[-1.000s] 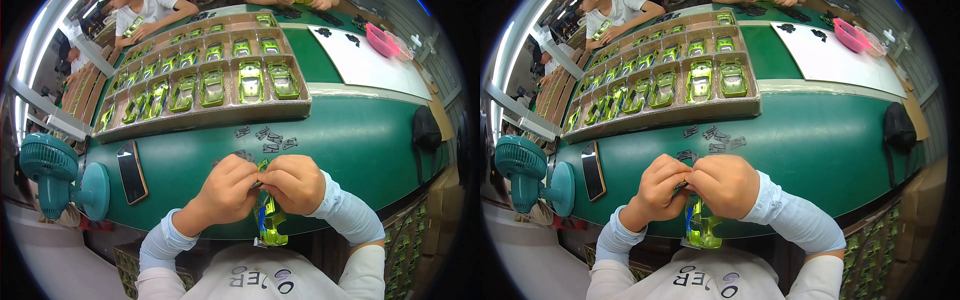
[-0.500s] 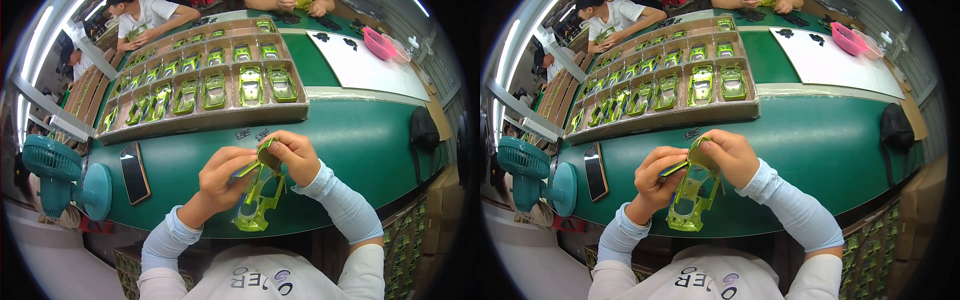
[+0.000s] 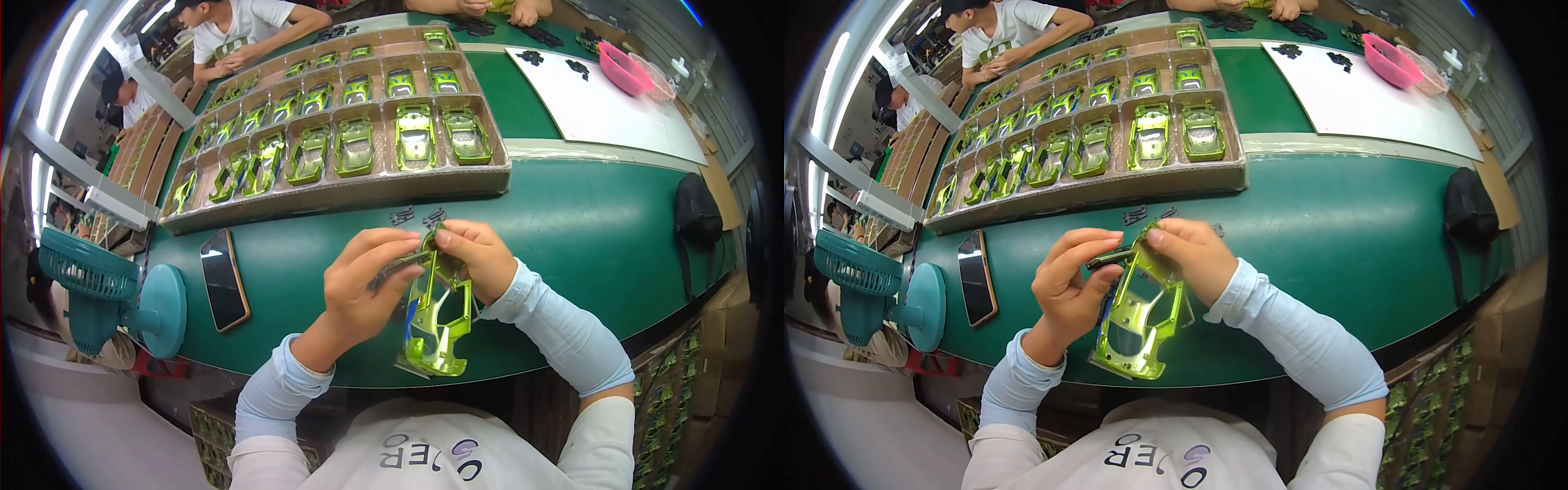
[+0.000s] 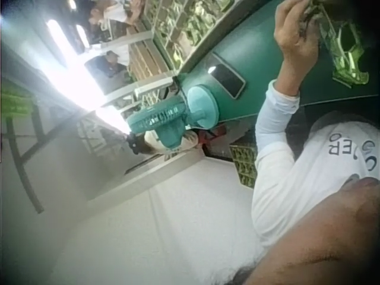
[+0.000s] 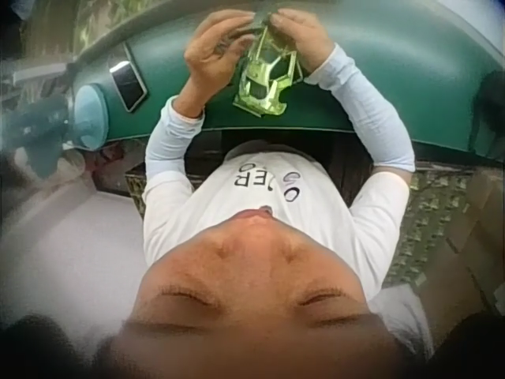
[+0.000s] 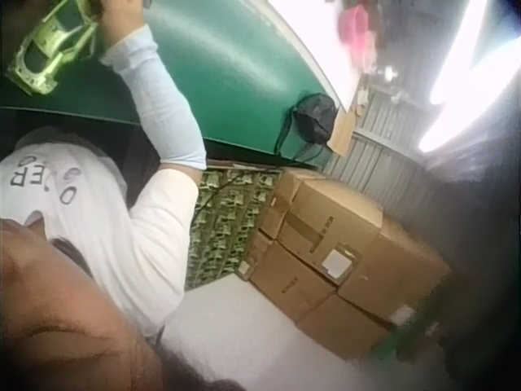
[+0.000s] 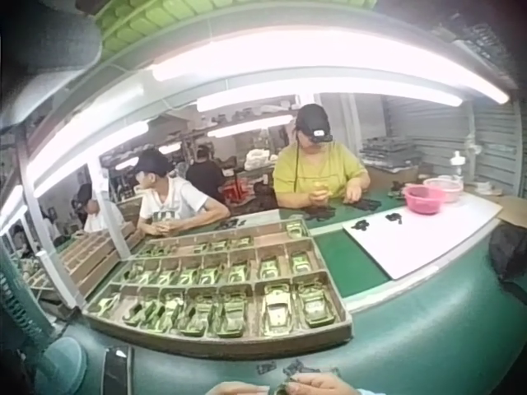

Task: The person assembles toy cars by taking car shells from a tray and attaching small plastic components into them by hand.

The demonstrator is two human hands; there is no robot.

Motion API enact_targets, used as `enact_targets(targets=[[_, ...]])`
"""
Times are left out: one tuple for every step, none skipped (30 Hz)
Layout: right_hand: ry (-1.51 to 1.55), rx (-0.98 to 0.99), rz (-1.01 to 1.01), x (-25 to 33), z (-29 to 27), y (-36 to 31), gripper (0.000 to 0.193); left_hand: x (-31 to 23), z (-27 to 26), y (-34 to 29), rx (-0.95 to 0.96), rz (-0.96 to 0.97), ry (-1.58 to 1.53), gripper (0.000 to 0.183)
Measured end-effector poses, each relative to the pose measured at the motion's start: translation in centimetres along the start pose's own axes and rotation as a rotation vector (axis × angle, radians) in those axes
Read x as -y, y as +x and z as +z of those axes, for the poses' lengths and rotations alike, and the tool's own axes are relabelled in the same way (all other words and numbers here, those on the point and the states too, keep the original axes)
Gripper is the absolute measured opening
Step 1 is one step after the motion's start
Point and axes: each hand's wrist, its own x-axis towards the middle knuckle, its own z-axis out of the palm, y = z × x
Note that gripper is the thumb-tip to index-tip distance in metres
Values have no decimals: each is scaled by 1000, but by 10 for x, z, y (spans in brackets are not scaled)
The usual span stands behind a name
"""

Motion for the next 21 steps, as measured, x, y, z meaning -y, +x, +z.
enact_targets(targets=[[38,38,90,-2,3,1,21,-1,-1,1,20,-32,-29,23],[75,76,181,-4,5,1,20,2,-2,1,16,-34,-24,23],[77,108,196,-5,5,0,21,6,-2,1,70,28,-43,22],[72,109,196,-4,6,-1,21,8,-2,2,124,91,-62,23],[101,128,213,-2,8,-3,21,6,-2,1,126,72,-72,24],[131,152,232,0,10,-3,22,6,-3,1,120,70,-68,24],[154,180,240,3,11,-4,22,6,-3,1,120,84,-40,24],[151,185,243,3,10,-4,22,5,-3,0,119,99,-11,24],[134,177,261,2,9,-3,23,5,-3,0,115,98,-10,24],[117,169,279,2,8,-2,23,5,-2,1,119,115,14,24],[114,169,281,2,7,-2,23,5,-2,1,123,133,38,23],[110,166,278,3,8,-2,23,5,-4,0,119,132,41,23],[106,163,275,3,9,-2,23,5,-4,0,117,140,58,22],[105,165,276,2,10,-1,23,5,-5,0,115,148,75,22],[137,159,258,-2,11,-1,22,4,-6,-1,113,148,77,22],[169,152,239,-5,12,0,22,4,-7,-3,117,120,74,21],[167,154,238,-7,12,0,22,4,-8,-4,122,93,72,21],[165,152,242,-9,11,0,21,5,-8,-5,120,95,72,21],[164,150,246,-9,11,1,21,6,-8,-5,135,98,54,21],[162,150,244,-8,9,1,21,6,-8,-4,150,101,36,22],[92,97,167,-5,6,1,20,8,-8,-3,150,104,33,22]])
